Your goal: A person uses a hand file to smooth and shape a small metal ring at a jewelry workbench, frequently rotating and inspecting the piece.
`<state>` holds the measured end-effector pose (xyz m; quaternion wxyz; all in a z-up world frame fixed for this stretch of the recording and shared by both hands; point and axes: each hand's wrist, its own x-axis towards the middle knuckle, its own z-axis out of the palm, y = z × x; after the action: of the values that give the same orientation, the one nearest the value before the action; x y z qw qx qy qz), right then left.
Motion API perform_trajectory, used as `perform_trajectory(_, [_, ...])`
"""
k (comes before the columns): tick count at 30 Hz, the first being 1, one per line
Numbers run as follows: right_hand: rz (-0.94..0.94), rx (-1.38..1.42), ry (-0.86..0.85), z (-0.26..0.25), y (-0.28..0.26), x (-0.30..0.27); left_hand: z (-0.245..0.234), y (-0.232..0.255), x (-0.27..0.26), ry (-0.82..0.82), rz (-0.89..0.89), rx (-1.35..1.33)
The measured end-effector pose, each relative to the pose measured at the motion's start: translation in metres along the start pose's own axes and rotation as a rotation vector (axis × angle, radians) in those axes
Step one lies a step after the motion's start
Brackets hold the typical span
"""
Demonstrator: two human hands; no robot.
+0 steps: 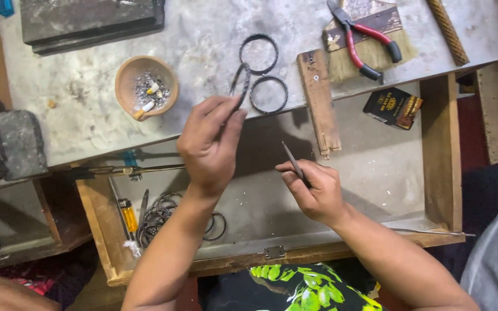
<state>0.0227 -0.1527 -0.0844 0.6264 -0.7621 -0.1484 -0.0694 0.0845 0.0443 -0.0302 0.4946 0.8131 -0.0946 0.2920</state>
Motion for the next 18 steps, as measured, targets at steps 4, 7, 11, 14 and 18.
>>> perform_trajectory(4, [-0.007, 0.023, 0.027, -0.003, 0.001, -0.002, -0.006, 0.025, -0.030, -0.021, -0.334, -0.354])
perform_trajectory(7, [0.014, 0.031, 0.044, -0.005, 0.000, -0.003, -0.003, 0.035, -0.068, -0.030, -0.845, -0.842])
perform_trajectory(11, [0.035, 0.187, 0.075, -0.006, 0.017, -0.015, -0.005, 0.039, -0.094, -0.034, -1.083, -0.955])
perform_trajectory(14, [0.049, 0.371, 0.094, -0.008, 0.033, -0.025, -0.008, 0.036, -0.095, -0.047, -1.104, -0.928])
perform_trajectory(18, [0.017, 0.443, 0.130, -0.011, 0.044, -0.031, -0.004, 0.033, -0.095, -0.067, -1.020, -0.885])
